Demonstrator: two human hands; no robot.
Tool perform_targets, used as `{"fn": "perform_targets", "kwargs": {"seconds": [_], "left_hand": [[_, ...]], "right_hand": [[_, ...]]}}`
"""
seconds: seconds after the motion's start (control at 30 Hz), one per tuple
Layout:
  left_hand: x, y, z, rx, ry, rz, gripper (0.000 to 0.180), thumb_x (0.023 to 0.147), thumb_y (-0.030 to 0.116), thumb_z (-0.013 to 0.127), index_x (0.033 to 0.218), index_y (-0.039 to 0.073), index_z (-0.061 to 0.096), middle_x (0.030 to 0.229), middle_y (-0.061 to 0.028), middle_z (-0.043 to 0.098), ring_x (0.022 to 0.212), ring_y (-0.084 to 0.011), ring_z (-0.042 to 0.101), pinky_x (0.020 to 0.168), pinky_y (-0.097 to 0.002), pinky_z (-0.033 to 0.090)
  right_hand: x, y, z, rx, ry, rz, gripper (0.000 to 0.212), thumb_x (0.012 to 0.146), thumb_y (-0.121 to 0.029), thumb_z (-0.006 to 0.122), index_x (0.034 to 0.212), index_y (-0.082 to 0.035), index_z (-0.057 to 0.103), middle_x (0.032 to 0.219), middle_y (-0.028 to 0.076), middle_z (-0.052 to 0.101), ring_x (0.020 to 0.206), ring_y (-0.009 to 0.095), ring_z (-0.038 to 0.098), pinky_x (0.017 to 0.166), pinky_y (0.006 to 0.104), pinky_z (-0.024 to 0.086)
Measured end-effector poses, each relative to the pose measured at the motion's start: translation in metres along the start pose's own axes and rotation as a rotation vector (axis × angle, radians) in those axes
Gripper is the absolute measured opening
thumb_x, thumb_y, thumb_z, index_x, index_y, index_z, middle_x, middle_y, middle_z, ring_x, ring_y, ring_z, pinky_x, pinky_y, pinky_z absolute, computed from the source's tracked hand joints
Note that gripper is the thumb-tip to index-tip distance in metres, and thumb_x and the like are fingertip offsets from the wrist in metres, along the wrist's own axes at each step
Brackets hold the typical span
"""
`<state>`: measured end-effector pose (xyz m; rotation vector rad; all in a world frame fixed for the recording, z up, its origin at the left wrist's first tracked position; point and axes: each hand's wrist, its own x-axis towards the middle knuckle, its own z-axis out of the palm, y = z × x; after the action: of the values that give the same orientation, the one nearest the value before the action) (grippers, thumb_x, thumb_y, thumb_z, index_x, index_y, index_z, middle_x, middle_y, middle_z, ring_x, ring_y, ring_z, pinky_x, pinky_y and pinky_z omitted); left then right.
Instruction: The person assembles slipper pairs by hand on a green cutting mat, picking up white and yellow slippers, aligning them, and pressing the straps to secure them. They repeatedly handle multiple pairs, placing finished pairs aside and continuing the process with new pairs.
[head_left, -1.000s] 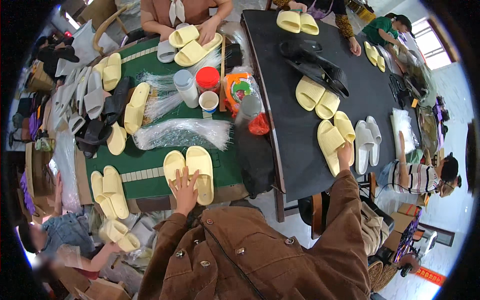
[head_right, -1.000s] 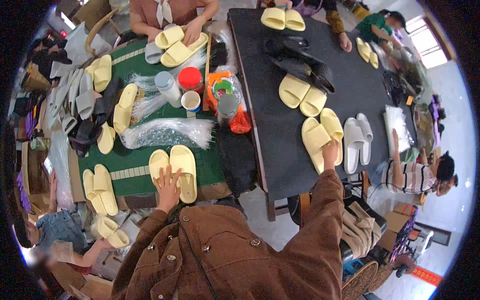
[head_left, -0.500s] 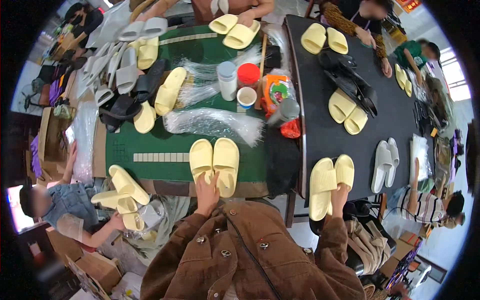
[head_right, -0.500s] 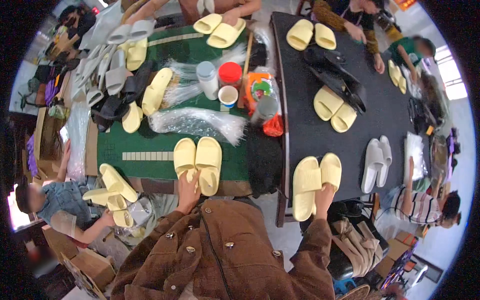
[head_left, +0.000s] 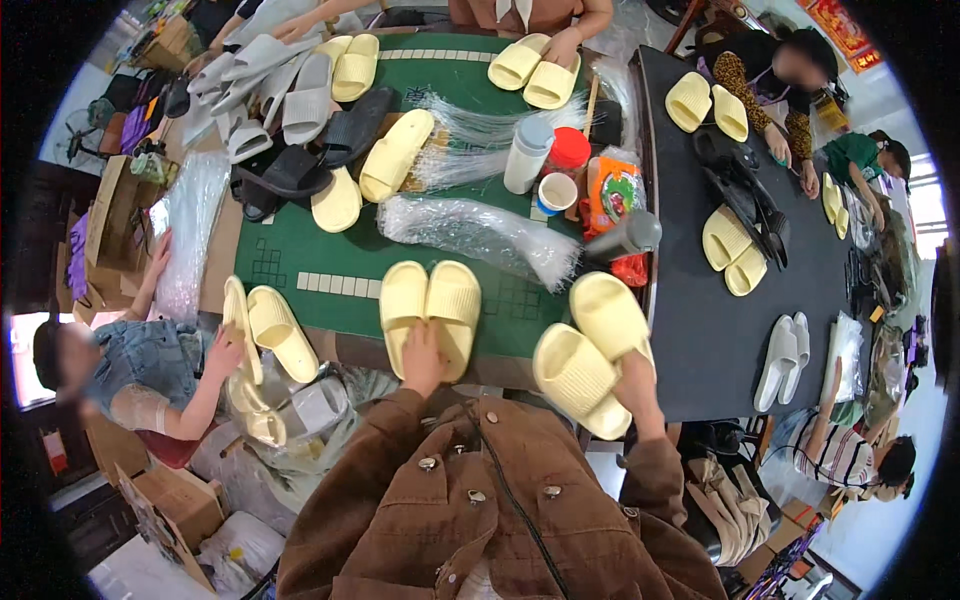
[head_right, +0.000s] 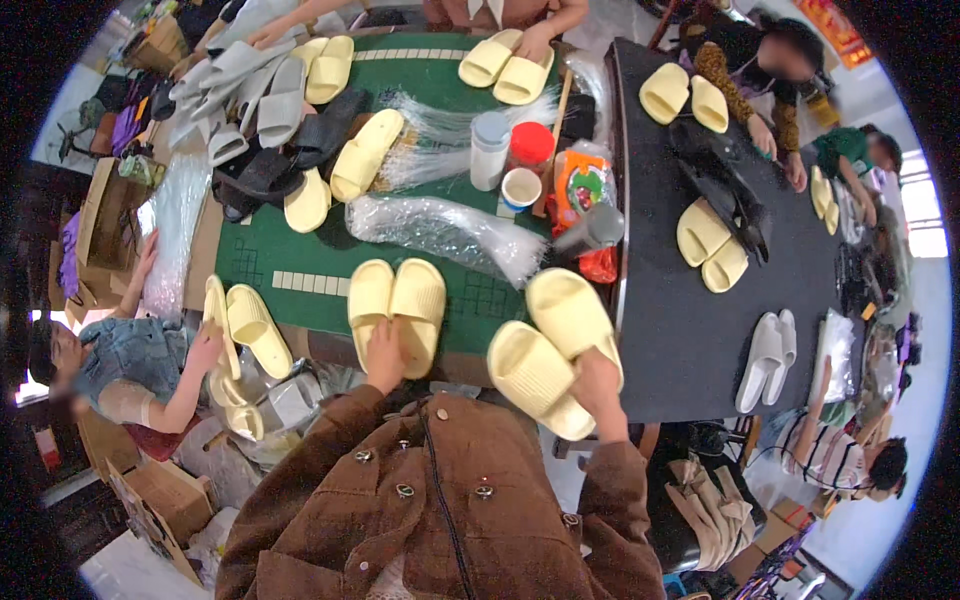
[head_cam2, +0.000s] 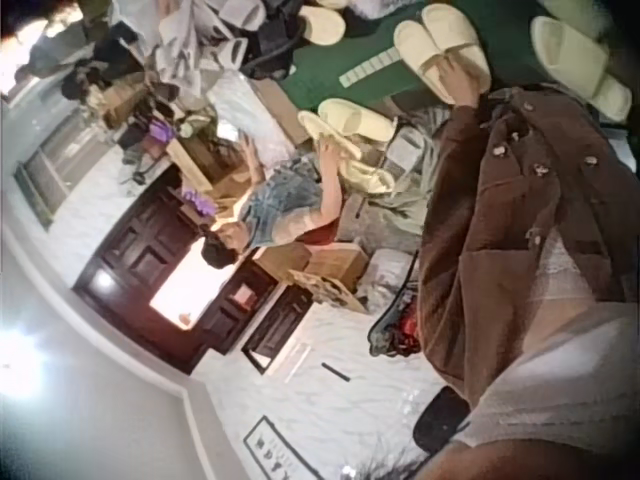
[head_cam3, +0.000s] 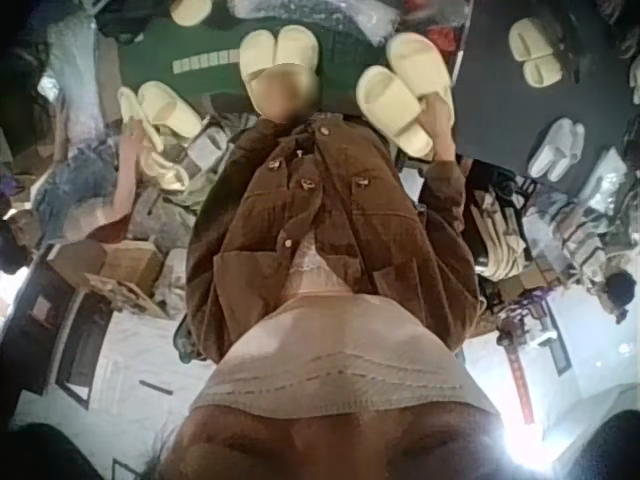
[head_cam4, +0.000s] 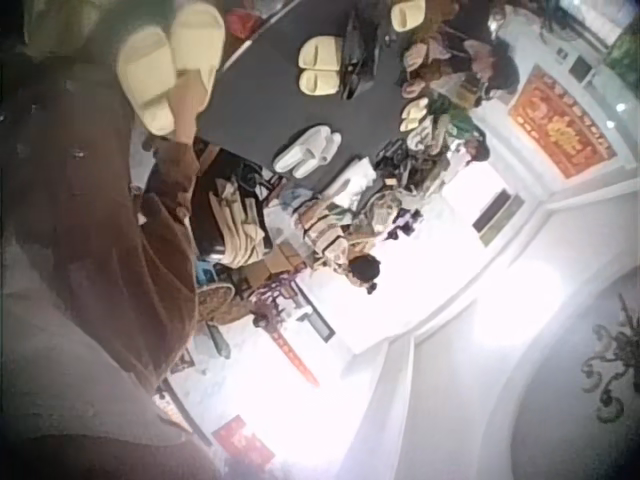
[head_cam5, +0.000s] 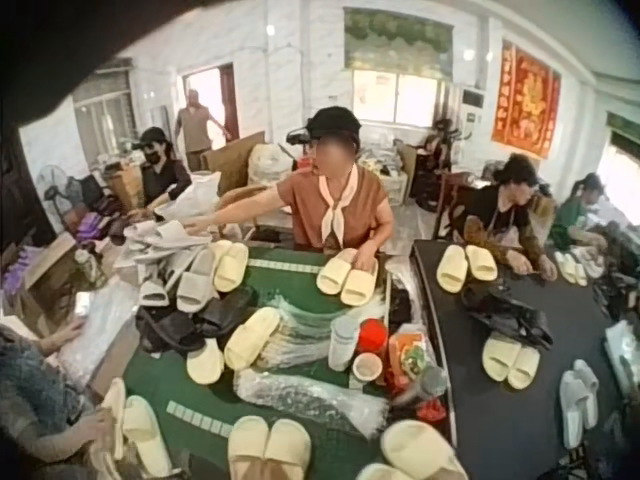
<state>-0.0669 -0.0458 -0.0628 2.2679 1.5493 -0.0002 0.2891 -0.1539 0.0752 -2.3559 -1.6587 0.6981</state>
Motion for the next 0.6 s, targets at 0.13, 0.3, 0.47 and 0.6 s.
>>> {"fn": "perform_targets", "kwargs": {"seconds": [0.13,0.3,0.47,0.6], "left_hand": [[0.012,-0.086,-0.011,0.169,0.113,-0.074,0.067,0.072,0.01,0.062,0.135,0.004,0.038,0.129,-0.0202,0.042,0.114,-0.038,0.043,0.087,-0.0489,0.041],[0.053,-0.165,-0.054,-0.018,0.116,-0.296,0.063,0.073,0.007,0.059,0.133,0.003,0.04,0.127,-0.0223,0.043,0.111,-0.0411,0.045,0.09,-0.0483,0.04],[0.064,-0.241,-0.067,-0.171,0.11,-0.28,0.062,0.077,0.006,0.056,0.134,-0.003,0.036,0.134,-0.0318,0.033,0.122,-0.0464,0.035,0.102,-0.0449,0.032],[0.066,-0.225,-0.059,-0.25,0.128,-0.261,0.061,0.079,0.008,0.058,0.134,-0.005,0.035,0.135,-0.0342,0.031,0.126,-0.0464,0.031,0.106,-0.0427,0.028]], "right_hand": [[0.053,-0.06,0.039,0.025,-0.073,-0.06,0.016,0.074,-0.016,0.06,0.085,-0.004,0.062,0.09,0.017,0.064,0.084,0.035,0.062,0.073,0.042,0.048],[0.087,-0.121,0.083,0.187,0.004,0.008,0.02,0.072,-0.008,0.055,0.088,0.003,0.058,0.086,0.025,0.062,0.082,0.041,0.06,0.073,0.0459,0.047],[0.099,-0.146,0.152,0.39,0.017,0.235,0.022,0.073,-0.008,0.057,0.09,0.007,0.058,0.09,0.026,0.062,0.087,0.037,0.06,0.078,0.0421,0.046],[0.095,-0.139,0.192,0.545,0.09,0.265,0.028,0.075,-0.014,0.063,0.092,0.007,0.057,0.089,0.023,0.061,0.087,0.033,0.06,0.077,0.0387,0.047]]}}
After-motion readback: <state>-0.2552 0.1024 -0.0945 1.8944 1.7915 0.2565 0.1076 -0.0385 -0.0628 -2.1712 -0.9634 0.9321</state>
